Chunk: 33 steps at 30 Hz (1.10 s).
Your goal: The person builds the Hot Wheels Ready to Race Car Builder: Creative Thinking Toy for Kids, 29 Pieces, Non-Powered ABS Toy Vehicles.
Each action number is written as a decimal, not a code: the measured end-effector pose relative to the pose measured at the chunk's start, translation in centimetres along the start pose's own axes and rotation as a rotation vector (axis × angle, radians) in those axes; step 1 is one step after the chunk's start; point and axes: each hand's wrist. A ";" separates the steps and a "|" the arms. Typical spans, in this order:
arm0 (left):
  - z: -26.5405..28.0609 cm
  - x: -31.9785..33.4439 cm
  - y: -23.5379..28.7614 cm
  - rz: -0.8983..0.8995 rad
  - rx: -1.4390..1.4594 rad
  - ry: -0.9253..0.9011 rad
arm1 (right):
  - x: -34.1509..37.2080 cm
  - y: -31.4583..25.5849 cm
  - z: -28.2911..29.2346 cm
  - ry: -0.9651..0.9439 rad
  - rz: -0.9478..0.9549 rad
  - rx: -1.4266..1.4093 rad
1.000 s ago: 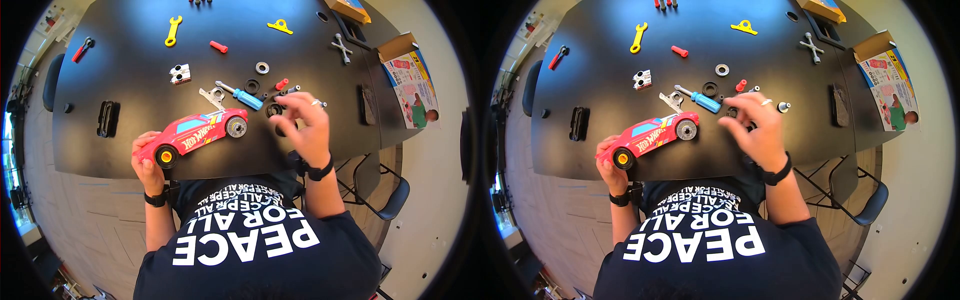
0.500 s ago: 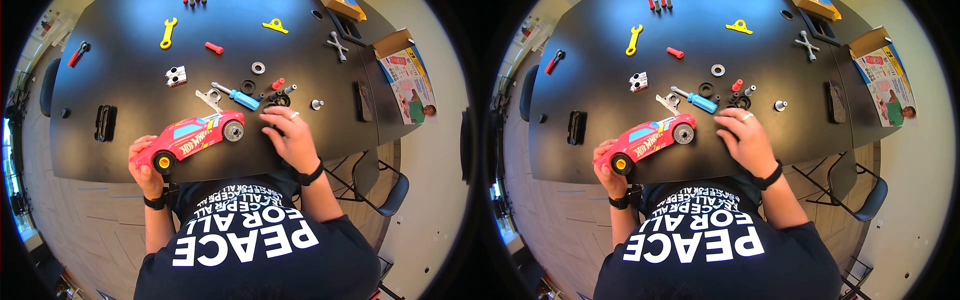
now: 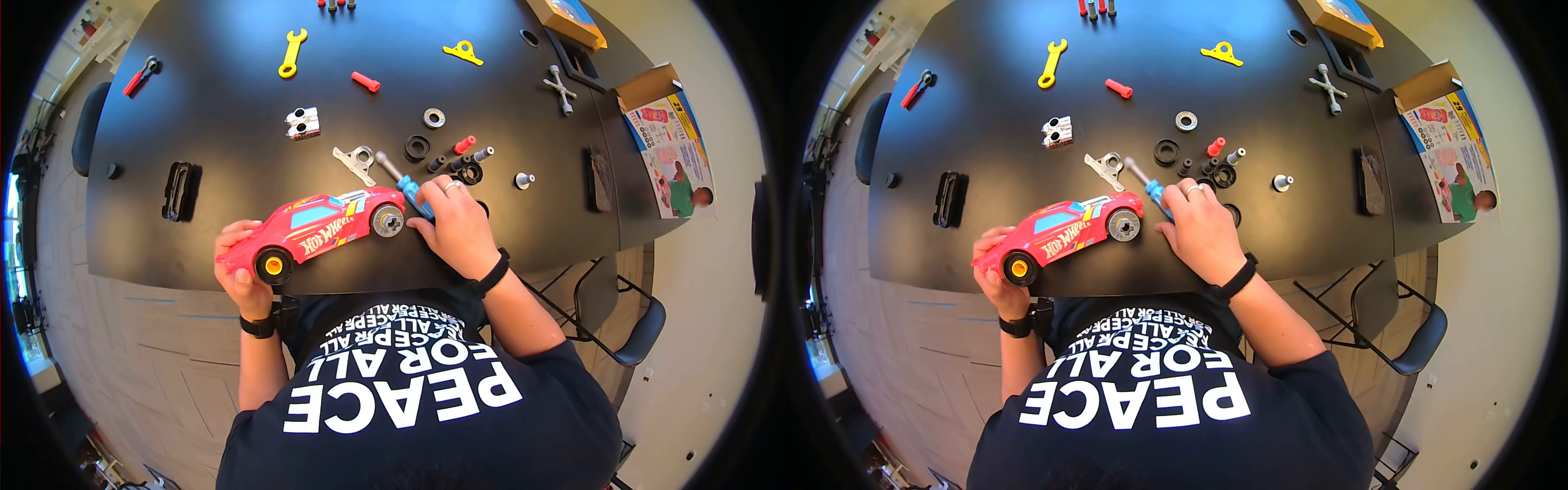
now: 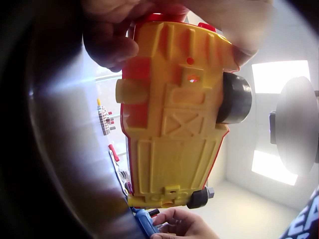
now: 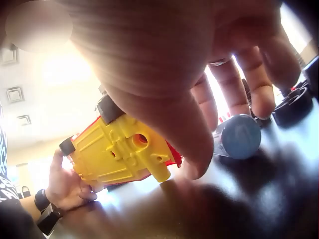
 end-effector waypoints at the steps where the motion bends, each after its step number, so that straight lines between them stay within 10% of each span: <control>1: 0.0 0.0 0.0 -0.002 -0.008 -0.006 | 0.2 0.2 -0.1 -0.002 -0.004 0.002; 10: 0.1 0.1 0.0 -0.018 -0.001 0.016 | 2.8 -0.6 7.9 0.284 0.117 -0.437; 23: -0.1 0.5 0.3 -0.094 -0.070 0.023 | 2.7 -4.2 12.0 0.070 0.475 -0.156; 27: -0.2 0.9 0.5 -0.182 -0.151 0.012 | 3.6 -5.6 13.1 -0.193 0.129 0.151; 33: -0.3 1.0 0.4 -0.176 -0.159 0.036 | 2.5 -5.6 10.9 0.065 0.373 -0.096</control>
Point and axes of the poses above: each hand's wrist, its own x-axis away from the middle knuckle, its own z-axis out of the back of the hand, y = z × x, and after that the axes turned 8 degrees about -z, right-handed
